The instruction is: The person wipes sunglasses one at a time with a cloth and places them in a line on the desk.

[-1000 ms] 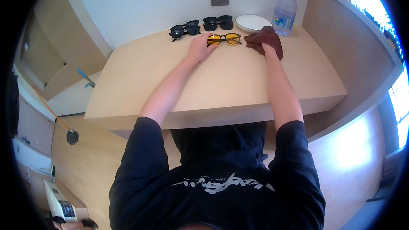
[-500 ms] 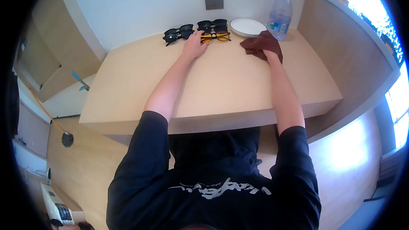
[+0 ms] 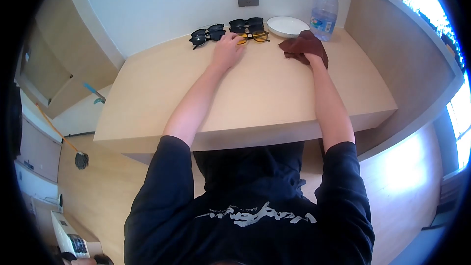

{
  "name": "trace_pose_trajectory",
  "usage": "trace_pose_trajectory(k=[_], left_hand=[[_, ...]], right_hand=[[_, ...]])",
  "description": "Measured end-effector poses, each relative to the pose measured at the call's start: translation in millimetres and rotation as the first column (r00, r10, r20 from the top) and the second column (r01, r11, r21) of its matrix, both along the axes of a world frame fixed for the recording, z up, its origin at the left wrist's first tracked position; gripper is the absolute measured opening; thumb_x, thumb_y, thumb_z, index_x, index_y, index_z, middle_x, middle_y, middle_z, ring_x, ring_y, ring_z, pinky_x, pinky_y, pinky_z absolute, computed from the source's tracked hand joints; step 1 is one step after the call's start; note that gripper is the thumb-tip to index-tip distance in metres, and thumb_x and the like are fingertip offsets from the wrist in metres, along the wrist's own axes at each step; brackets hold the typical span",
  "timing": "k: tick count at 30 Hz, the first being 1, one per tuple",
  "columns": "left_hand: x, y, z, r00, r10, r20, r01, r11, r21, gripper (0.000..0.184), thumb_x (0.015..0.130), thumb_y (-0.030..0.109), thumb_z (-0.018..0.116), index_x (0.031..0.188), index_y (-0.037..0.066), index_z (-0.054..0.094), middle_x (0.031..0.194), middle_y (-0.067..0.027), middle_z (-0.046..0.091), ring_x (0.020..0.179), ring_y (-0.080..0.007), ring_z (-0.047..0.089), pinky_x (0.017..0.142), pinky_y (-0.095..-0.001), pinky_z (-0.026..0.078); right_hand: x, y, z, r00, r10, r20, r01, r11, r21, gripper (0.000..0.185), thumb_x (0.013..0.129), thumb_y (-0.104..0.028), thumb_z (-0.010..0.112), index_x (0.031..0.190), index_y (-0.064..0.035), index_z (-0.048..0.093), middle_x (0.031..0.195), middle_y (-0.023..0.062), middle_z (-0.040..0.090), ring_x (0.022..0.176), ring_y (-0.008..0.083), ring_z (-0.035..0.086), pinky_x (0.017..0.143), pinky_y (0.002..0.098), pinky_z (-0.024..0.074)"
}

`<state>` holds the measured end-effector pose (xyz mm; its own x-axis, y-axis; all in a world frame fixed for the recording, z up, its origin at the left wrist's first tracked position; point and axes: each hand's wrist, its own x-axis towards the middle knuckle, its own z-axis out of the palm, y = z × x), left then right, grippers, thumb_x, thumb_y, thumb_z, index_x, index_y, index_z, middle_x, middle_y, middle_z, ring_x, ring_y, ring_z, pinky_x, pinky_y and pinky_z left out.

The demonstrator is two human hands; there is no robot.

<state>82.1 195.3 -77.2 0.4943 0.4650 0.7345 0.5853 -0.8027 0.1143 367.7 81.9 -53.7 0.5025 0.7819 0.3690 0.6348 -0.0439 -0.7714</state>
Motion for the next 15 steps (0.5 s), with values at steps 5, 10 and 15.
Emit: trace_pose_trajectory(k=[5, 10, 15], left_hand=[[6, -21, -2, 0.990, 0.019, -0.137, -0.021, 1.000, -0.011, 0.033, 0.086, 0.037, 0.056, 0.110, 0.015, 0.064, 0.123, -0.0061, 0.056, 0.114, -0.0243, 0.051, 0.095, -0.0461, 0.040], [7, -19, 4, 0.948, -0.026, -0.317, -0.066, 0.959, -0.276, 0.043, 0.092, 0.045, 0.044, 0.122, 0.016, 0.057, 0.137, -0.0067, 0.049, 0.128, -0.0258, 0.042, 0.101, -0.0494, 0.035], [8, -20, 4, 0.948, -0.015, -0.317, -0.076, 0.959, -0.274, 0.051, 0.093, 0.048, 0.042, 0.133, 0.018, 0.047, 0.146, -0.0102, 0.037, 0.136, -0.0265, 0.031, 0.107, -0.0514, 0.028]], right_hand=[[8, 5, -6, 0.996, 0.076, -0.045, -0.076, 0.997, 0.014, 0.038, 0.068, -0.031, 0.069, 0.098, -0.0073, 0.064, 0.101, 0.0106, 0.066, 0.098, 0.0218, 0.060, 0.085, 0.0296, 0.0445], [7, 6, -6, 0.990, 0.099, -0.102, -0.095, 0.995, 0.040, 0.038, 0.066, -0.024, 0.072, 0.098, -0.0051, 0.063, 0.097, 0.0084, 0.064, 0.092, 0.0192, 0.059, 0.083, 0.0298, 0.0453], [5, 3, -4, 0.997, 0.078, -0.027, -0.078, 0.997, -0.008, 0.041, 0.069, -0.034, 0.068, 0.099, -0.0069, 0.063, 0.102, 0.0124, 0.065, 0.098, 0.0229, 0.060, 0.086, 0.0305, 0.0445]])
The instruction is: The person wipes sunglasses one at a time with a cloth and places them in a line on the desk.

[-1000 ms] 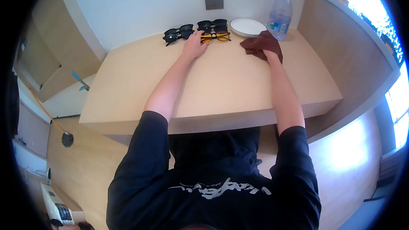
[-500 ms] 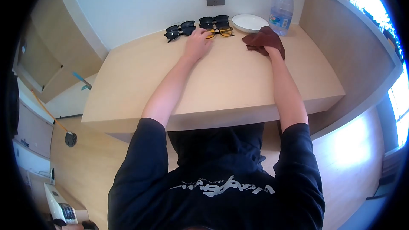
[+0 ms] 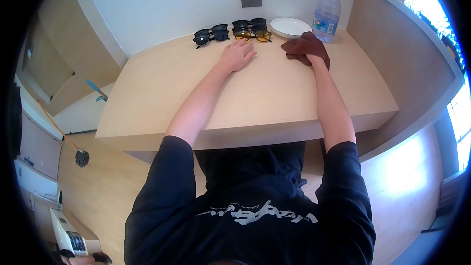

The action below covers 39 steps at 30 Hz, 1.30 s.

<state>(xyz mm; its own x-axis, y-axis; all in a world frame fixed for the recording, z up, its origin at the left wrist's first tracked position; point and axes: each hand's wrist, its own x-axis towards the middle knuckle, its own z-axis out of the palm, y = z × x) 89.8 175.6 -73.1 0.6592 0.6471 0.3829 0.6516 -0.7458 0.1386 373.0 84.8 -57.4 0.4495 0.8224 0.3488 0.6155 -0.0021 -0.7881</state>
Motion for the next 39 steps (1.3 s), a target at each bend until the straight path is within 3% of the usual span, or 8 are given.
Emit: trace_pose_trajectory(k=[2, 9, 11, 19, 21, 24, 33, 39], left_hand=[[1, 2, -1, 1.000, 0.004, 0.015, -0.005, 1.000, 0.011, 0.053, 0.093, 0.049, 0.042, 0.136, 0.019, 0.045, 0.148, -0.0115, 0.034, 0.138, -0.0273, 0.029, 0.109, -0.0520, 0.026], [13, 45, 1, 0.989, 0.093, 0.111, -0.107, 0.986, 0.129, 0.056, 0.090, 0.048, 0.051, 0.138, 0.021, 0.043, 0.149, -0.0155, 0.029, 0.138, -0.0320, 0.028, 0.110, -0.0528, 0.024], [10, 45, 2, 0.987, 0.092, 0.131, -0.091, 0.996, -0.016, 0.052, 0.089, 0.044, 0.054, 0.136, 0.024, 0.046, 0.149, -0.0152, 0.030, 0.137, -0.0319, 0.028, 0.110, -0.0520, 0.024], [5, 38, -5, 0.992, 0.067, 0.105, -0.073, 0.996, 0.052, 0.047, 0.086, 0.042, 0.057, 0.132, 0.032, 0.051, 0.150, -0.0149, 0.027, 0.138, -0.0354, 0.026, 0.110, -0.0543, 0.023], [3, 36, -6, 0.987, 0.077, 0.143, -0.088, 0.994, 0.069, 0.047, 0.086, 0.042, 0.057, 0.132, 0.032, 0.052, 0.151, -0.0147, 0.026, 0.138, -0.0362, 0.025, 0.110, -0.0543, 0.023], [3, 33, -3, 0.993, -0.011, 0.120, -0.006, 0.990, 0.143, 0.046, 0.087, 0.043, 0.055, 0.131, 0.032, 0.053, 0.151, -0.0136, 0.026, 0.139, -0.0364, 0.023, 0.111, -0.0543, 0.021], [3, 26, 2, 0.999, 0.042, -0.015, -0.042, 0.999, 0.004, 0.045, 0.089, 0.051, 0.049, 0.129, 0.031, 0.056, 0.152, -0.0114, 0.025, 0.140, -0.0353, 0.021, 0.111, -0.0514, 0.020], [-1, 24, 4, 1.000, 0.008, 0.023, -0.008, 1.000, 0.018, 0.048, 0.087, 0.054, 0.051, 0.129, 0.032, 0.056, 0.152, -0.0112, 0.026, 0.140, -0.0345, 0.021, 0.111, -0.0500, 0.021]], right_hand=[[-5, -4, 2, 0.997, 0.051, -0.056, -0.050, 0.998, 0.029, 0.031, 0.066, -0.019, 0.074, 0.091, -0.0033, 0.062, 0.089, 0.0053, 0.062, 0.082, 0.0159, 0.058, 0.077, 0.0289, 0.0463], [-20, -14, 22, 0.926, -0.115, 0.360, 0.129, 0.992, -0.015, 0.045, 0.061, -0.032, 0.076, 0.096, -0.0066, 0.063, 0.097, 0.0103, 0.065, 0.094, 0.0211, 0.060, 0.084, 0.0296, 0.0455], [-24, -14, 22, 0.978, -0.102, 0.180, 0.112, 0.993, -0.047, 0.051, 0.058, -0.037, 0.076, 0.098, -0.0082, 0.063, 0.102, 0.0119, 0.065, 0.100, 0.0232, 0.060, 0.088, 0.0302, 0.0444], [-20, -9, 15, 0.998, 0.012, 0.061, -0.009, 0.999, -0.046, 0.041, 0.063, -0.024, 0.077, 0.093, -0.0017, 0.059, 0.095, 0.0110, 0.062, 0.084, 0.0229, 0.063, 0.077, 0.0328, 0.0507], [-13, 1, 4, 0.940, 0.151, -0.306, -0.140, 0.989, 0.056, 0.036, 0.066, -0.014, 0.074, 0.094, 0.0003, 0.056, 0.090, 0.0124, 0.060, 0.072, 0.0245, 0.064, 0.065, 0.0341, 0.0554], [8, 18, -16, 0.981, 0.153, -0.121, -0.140, 0.984, 0.113, 0.033, 0.067, -0.007, 0.071, 0.094, 0.0012, 0.054, 0.086, 0.0134, 0.059, 0.064, 0.0268, 0.063, 0.056, 0.0353, 0.0577], [-20, -13, 13, 1.000, -0.017, -0.020, 0.017, 1.000, -0.027, 0.046, 0.061, -0.029, 0.074, 0.099, -0.0060, 0.063, 0.102, 0.0121, 0.066, 0.099, 0.0215, 0.060, 0.086, 0.0299, 0.0440], [-18, -9, 9, 0.999, 0.031, -0.018, -0.031, 1.000, 0.003, 0.039, 0.066, -0.024, 0.076, 0.098, -0.0039, 0.063, 0.094, 0.0079, 0.064, 0.087, 0.0161, 0.059, 0.080, 0.0292, 0.0470]])
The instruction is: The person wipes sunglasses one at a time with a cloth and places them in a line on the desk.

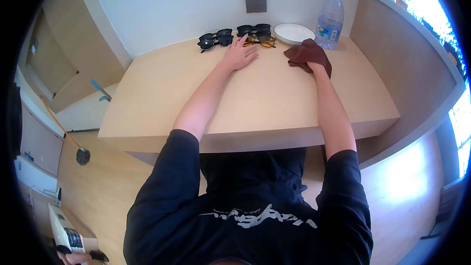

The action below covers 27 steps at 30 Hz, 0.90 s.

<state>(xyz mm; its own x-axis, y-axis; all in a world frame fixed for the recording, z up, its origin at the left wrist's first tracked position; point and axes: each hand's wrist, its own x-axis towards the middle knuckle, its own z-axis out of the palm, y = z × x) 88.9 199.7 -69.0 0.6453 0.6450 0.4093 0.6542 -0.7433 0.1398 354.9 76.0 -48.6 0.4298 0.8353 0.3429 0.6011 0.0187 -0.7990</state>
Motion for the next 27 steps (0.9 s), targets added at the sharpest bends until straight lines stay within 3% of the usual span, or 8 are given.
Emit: trace_pose_trajectory(k=[4, 6, 7, 9, 12, 24, 27], left_hand=[[-3, 8, -3, 0.996, -0.011, 0.090, 0.002, 0.996, 0.094, 0.047, 0.083, 0.052, 0.058, 0.126, 0.031, 0.059, 0.151, -0.0133, 0.026, 0.139, -0.0347, 0.022, 0.111, -0.0489, 0.023], [-5, 20, -4, 0.994, -0.021, 0.109, 0.009, 0.994, 0.111, 0.047, 0.082, 0.051, 0.060, 0.124, 0.031, 0.060, 0.151, -0.0143, 0.027, 0.139, -0.0353, 0.024, 0.111, -0.0486, 0.024], [-5, 26, -6, 0.992, -0.046, 0.119, 0.039, 0.998, 0.057, 0.046, 0.081, 0.052, 0.061, 0.123, 0.032, 0.061, 0.151, -0.0143, 0.027, 0.139, -0.0355, 0.024, 0.111, -0.0489, 0.024], [-7, 30, -9, 0.989, -0.072, 0.128, 0.073, 0.997, -0.002, 0.046, 0.080, 0.053, 0.061, 0.121, 0.033, 0.063, 0.151, -0.0142, 0.028, 0.138, -0.0356, 0.024, 0.111, -0.0492, 0.023], [-8, 32, -10, 0.982, -0.138, 0.130, 0.141, 0.990, -0.018, 0.044, 0.079, 0.051, 0.063, 0.119, 0.032, 0.064, 0.150, -0.0137, 0.030, 0.137, -0.0356, 0.027, 0.110, -0.0487, 0.025], [-12, 26, -7, 0.982, -0.087, 0.166, 0.096, 0.994, -0.046, 0.040, 0.077, 0.047, 0.064, 0.114, 0.031, 0.068, 0.149, -0.0133, 0.032, 0.135, -0.0363, 0.030, 0.109, -0.0486, 0.029], [-11, 26, -9, 0.983, -0.105, 0.148, 0.099, 0.994, 0.051, 0.040, 0.077, 0.047, 0.064, 0.113, 0.031, 0.068, 0.149, -0.0140, 0.032, 0.136, -0.0369, 0.028, 0.110, -0.0495, 0.026]], right_hand=[[10, 9, -10, 0.978, 0.085, -0.193, -0.082, 0.996, 0.020, 0.039, 0.064, -0.022, 0.078, 0.094, -0.0024, 0.062, 0.093, 0.0083, 0.064, 0.087, 0.0169, 0.060, 0.079, 0.0295, 0.0478], [-15, -12, 14, 0.976, -0.058, 0.211, 0.062, 0.998, -0.014, 0.038, 0.062, -0.019, 0.079, 0.090, -0.0023, 0.061, 0.089, 0.0079, 0.063, 0.086, 0.0170, 0.059, 0.078, 0.0297, 0.0482], [-10, -6, 10, 0.975, -0.062, 0.211, 0.066, 0.998, -0.009, 0.038, 0.062, -0.019, 0.079, 0.090, -0.0023, 0.061, 0.089, 0.0079, 0.063, 0.086, 0.0170, 0.059, 0.078, 0.0297, 0.0482], [5, 10, -8, 0.999, -0.012, -0.038, 0.012, 1.000, -0.002, 0.035, 0.063, -0.021, 0.077, 0.088, -0.0036, 0.060, 0.086, 0.0065, 0.061, 0.086, 0.0157, 0.059, 0.078, 0.0297, 0.0470], [-13, -14, 10, 0.996, -0.001, -0.088, -0.001, 1.000, -0.019, 0.033, 0.065, -0.021, 0.075, 0.089, -0.0045, 0.061, 0.086, 0.0058, 0.061, 0.084, 0.0149, 0.058, 0.077, 0.0294, 0.0461], [-10, -11, 7, 0.991, -0.056, 0.120, 0.061, 0.998, -0.035, 0.047, 0.062, -0.034, 0.075, 0.098, -0.0066, 0.063, 0.095, 0.0096, 0.064, 0.090, 0.0207, 0.059, 0.083, 0.0308, 0.0451], [-20, -23, 20, 0.989, -0.035, 0.146, 0.050, 0.994, -0.102, 0.049, 0.061, -0.035, 0.076, 0.099, -0.0069, 0.063, 0.098, 0.0121, 0.065, 0.093, 0.0230, 0.060, 0.084, 0.0311, 0.0455]])
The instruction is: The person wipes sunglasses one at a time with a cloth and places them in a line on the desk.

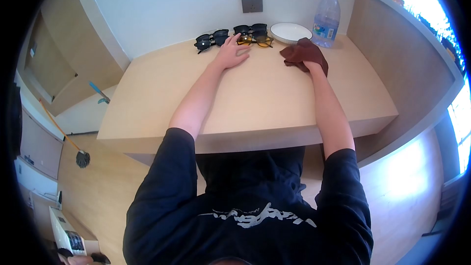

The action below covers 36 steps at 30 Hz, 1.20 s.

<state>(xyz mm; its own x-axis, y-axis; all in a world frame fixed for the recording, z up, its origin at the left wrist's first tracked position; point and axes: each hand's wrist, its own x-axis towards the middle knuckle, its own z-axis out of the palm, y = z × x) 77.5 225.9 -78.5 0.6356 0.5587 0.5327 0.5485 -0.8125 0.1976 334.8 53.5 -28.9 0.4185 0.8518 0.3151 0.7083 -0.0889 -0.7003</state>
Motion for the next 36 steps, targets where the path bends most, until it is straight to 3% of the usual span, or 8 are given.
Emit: trace_pose_trajectory(k=[3, 9, 19, 22, 24, 31, 33, 36], left_hand=[[7, 4, 5, 0.997, -0.077, 0.023, 0.076, 0.996, 0.054, 0.040, 0.076, 0.047, 0.064, 0.113, 0.032, 0.068, 0.148, -0.0142, 0.032, 0.138, -0.0370, 0.025, 0.111, -0.0500, 0.023], [11, 9, 5, 0.996, -0.091, 0.011, 0.091, 0.995, -0.027, 0.041, 0.075, 0.048, 0.065, 0.112, 0.031, 0.068, 0.146, -0.0132, 0.036, 0.137, -0.0327, 0.027, 0.110, -0.0490, 0.024], [9, 7, 7, 0.999, -0.009, -0.046, 0.006, 0.998, -0.064, 0.044, 0.078, 0.047, 0.063, 0.120, 0.032, 0.064, 0.152, -0.0110, 0.027, 0.140, -0.0310, 0.020, 0.109, -0.0536, 0.023], [12, 18, 1, 0.999, -0.028, -0.038, 0.026, 0.998, -0.054, 0.045, 0.078, 0.046, 0.063, 0.121, 0.032, 0.063, 0.152, -0.0112, 0.025, 0.141, -0.0313, 0.019, 0.109, -0.0540, 0.024], [10, 9, 8, 0.999, -0.024, -0.047, 0.022, 0.999, -0.050, 0.045, 0.079, 0.044, 0.063, 0.121, 0.030, 0.063, 0.152, -0.0121, 0.025, 0.140, -0.0326, 0.021, 0.109, -0.0518, 0.025], [9, 10, 5, 0.999, -0.033, -0.042, 0.031, 0.998, -0.047, 0.044, 0.079, 0.042, 0.062, 0.122, 0.032, 0.062, 0.153, -0.0126, 0.023, 0.140, -0.0322, 0.021, 0.109, -0.0526, 0.027], [9, 10, 5, 0.999, -0.037, -0.033, 0.035, 0.998, -0.052, 0.044, 0.079, 0.042, 0.063, 0.122, 0.032, 0.062, 0.153, -0.0130, 0.023, 0.140, -0.0324, 0.022, 0.109, -0.0524, 0.027], [8, 6, 3, 0.999, -0.012, -0.039, 0.011, 0.999, -0.032, 0.046, 0.078, 0.041, 0.065, 0.123, 0.032, 0.061, 0.152, -0.0138, 0.024, 0.139, -0.0329, 0.022, 0.109, -0.0515, 0.027]], right_hand=[[12, 21, -8, 0.969, -0.010, 0.248, 0.020, 0.999, -0.041, 0.053, 0.060, -0.039, 0.076, 0.102, -0.0076, 0.064, 0.102, 0.0136, 0.065, 0.099, 0.0253, 0.061, 0.087, 0.0318, 0.0454], [11, 22, -15, 0.957, -0.040, 0.287, 0.059, 0.997, -0.057, 0.054, 0.060, -0.040, 0.076, 0.096, -0.0027, 0.062, 0.105, 0.0135, 0.064, 0.103, 0.0270, 0.060, 0.089, 0.0312, 0.0446], [25, 30, -26, 0.978, 0.054, -0.203, -0.045, 0.998, 0.051, 0.061, 0.058, -0.035, 0.078, 0.107, -0.0025, 0.060, 0.111, 0.0202, 0.062, 0.104, 0.0319, 0.060, 0.086, 0.0361, 0.0464], [-1, 6, 4, 0.973, 0.009, 0.229, -0.003, 1.000, -0.027, 0.060, 0.057, -0.031, 0.079, 0.108, -0.0046, 0.060, 0.111, 0.0186, 0.063, 0.105, 0.0316, 0.059, 0.087, 0.0367, 0.0461], [-21, -11, 17, 0.988, -0.009, -0.154, 0.001, 0.998, -0.057, 0.061, 0.057, -0.033, 0.079, 0.108, -0.0058, 0.060, 0.110, 0.0177, 0.063, 0.105, 0.0323, 0.059, 0.087, 0.0367, 0.0460], [1, 11, -3, 0.999, -0.039, 0.023, 0.041, 0.996, -0.082, 0.057, 0.058, -0.032, 0.078, 0.105, -0.0056, 0.060, 0.108, 0.0155, 0.064, 0.103, 0.0286, 0.060, 0.087, 0.0350, 0.0457], [0, 11, -8, 0.924, 0.100, -0.368, -0.081, 0.994, 0.067, 0.041, 0.063, -0.019, 0.079, 0.091, 0.0002, 0.056, 0.088, 0.0115, 0.062, 0.078, 0.0200, 0.063, 0.071, 0.0309, 0.0513], [12, 22, -19, 0.972, 0.088, -0.216, -0.061, 0.990, 0.128, 0.033, 0.065, -0.008, 0.076, 0.088, 0.0002, 0.053, 0.088, 0.0117, 0.061, 0.072, 0.0218, 0.064, 0.062, 0.0327, 0.0542]])
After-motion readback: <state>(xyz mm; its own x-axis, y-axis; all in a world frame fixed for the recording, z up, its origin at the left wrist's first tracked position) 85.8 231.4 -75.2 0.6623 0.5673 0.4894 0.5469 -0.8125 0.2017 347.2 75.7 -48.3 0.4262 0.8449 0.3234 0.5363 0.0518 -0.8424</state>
